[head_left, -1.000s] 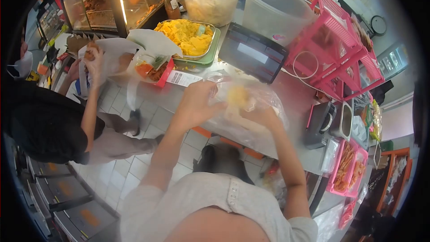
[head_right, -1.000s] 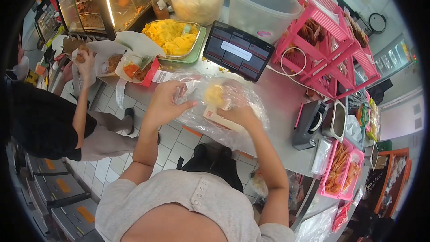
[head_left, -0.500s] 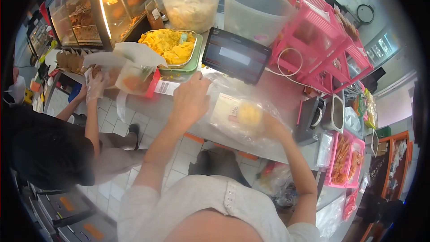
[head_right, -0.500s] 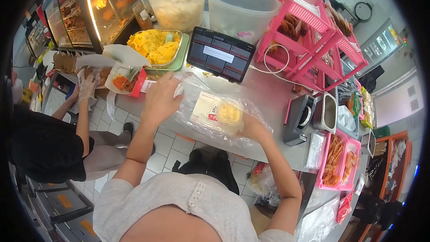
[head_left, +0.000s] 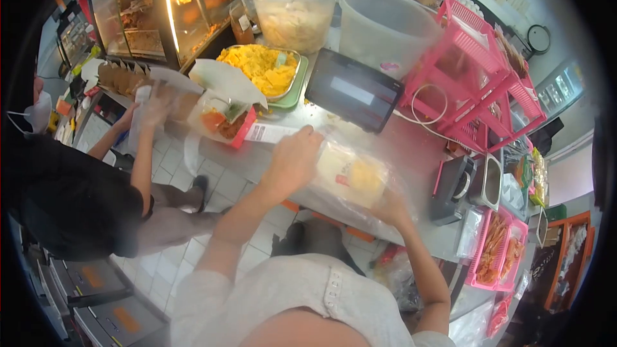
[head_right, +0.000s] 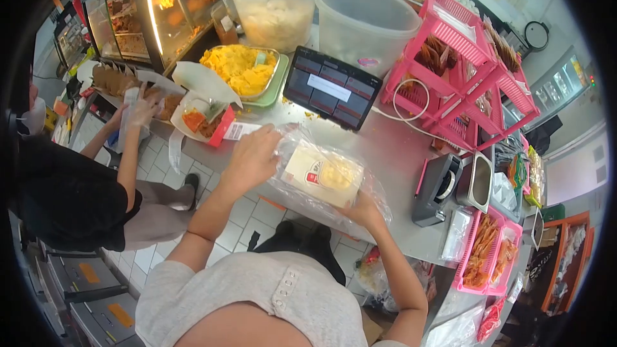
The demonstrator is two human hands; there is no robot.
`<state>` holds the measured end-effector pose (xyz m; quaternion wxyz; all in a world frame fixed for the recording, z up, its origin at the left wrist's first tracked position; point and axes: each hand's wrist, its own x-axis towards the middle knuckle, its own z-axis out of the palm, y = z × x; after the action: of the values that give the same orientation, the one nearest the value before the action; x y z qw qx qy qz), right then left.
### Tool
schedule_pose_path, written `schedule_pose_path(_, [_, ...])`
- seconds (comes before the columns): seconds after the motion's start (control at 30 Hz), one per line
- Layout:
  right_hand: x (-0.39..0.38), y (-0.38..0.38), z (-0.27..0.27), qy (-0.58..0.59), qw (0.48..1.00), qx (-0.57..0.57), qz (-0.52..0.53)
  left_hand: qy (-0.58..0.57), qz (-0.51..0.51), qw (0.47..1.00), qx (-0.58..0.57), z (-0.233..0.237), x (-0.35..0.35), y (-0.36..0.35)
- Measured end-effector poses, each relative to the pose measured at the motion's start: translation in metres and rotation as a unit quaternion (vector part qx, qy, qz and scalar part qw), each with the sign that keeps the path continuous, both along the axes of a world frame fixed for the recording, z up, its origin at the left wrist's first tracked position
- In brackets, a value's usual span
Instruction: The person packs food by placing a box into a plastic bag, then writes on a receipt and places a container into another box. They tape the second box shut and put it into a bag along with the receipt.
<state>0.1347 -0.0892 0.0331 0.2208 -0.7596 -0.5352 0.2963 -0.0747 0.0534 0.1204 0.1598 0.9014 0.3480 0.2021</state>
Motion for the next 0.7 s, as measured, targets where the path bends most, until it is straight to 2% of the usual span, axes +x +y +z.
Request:
schedule_pose_path(0.1, [0.009, -0.003, -0.014, -0.021, 0.999, -0.026, 0.012, 0.017, 0.014, 1.000, -0.008, 0.003, 0.005, -0.001])
schedule_pose_path(0.17, [0.016, -0.001, -0.017, -0.104, 0.981, -0.153, 0.049, 0.006, -0.007, 1.000, -0.020, 0.009, 0.010, -0.003])
schedule_pose_path(0.2, [0.022, -0.005, -0.021, -0.098, 0.982, -0.157, 0.035, -0.006, -0.020, 0.999, -0.036, 0.010, 0.012, -0.004])
schedule_pose_path(0.27, [0.037, -0.012, -0.025, -0.016, 0.981, -0.126, 0.148, -0.006, -0.035, 0.999, -0.026, 0.004, 0.016, -0.004])
schedule_pose_path(0.3, [0.037, -0.012, -0.021, -0.056, 0.966, -0.194, 0.163, -0.011, -0.034, 0.999, -0.015, 0.002, 0.019, -0.003])
schedule_pose_path(0.33, [0.039, -0.013, -0.020, -0.056, 0.969, -0.191, 0.148, -0.012, -0.049, 0.999, -0.011, 0.001, 0.023, -0.002])
schedule_pose_path(0.4, [0.045, -0.017, -0.019, -0.122, 0.939, -0.240, 0.212, -0.013, -0.049, 0.997, -0.050, -0.002, 0.028, -0.002])
schedule_pose_path(0.43, [0.045, -0.015, -0.016, -0.126, 0.942, -0.238, 0.199, -0.019, -0.062, 0.997, -0.044, -0.006, 0.029, -0.001])
schedule_pose_path(0.5, [0.042, -0.006, -0.009, -0.148, 0.899, -0.320, 0.258, -0.072, -0.055, 0.996, 0.007, -0.013, 0.030, 0.002])
schedule_pose_path(0.53, [0.042, -0.005, -0.006, -0.147, 0.903, -0.321, 0.245, -0.098, -0.070, 0.993, 0.004, -0.007, 0.028, 0.003])
schedule_pose_path(0.6, [0.043, -0.008, 0.008, -0.140, 0.946, -0.241, 0.164, -0.112, -0.084, 0.990, -0.033, 0.019, 0.019, 0.002])
schedule_pose_path(0.67, [0.045, -0.005, 0.048, -0.161, 0.942, -0.245, 0.163, -0.095, -0.099, 0.989, -0.064, 0.029, 0.013, 0.005])
schedule_pose_path(0.7, [0.045, -0.006, 0.072, -0.173, 0.935, -0.252, 0.177, -0.124, -0.095, 0.985, -0.068, 0.029, 0.012, 0.006])
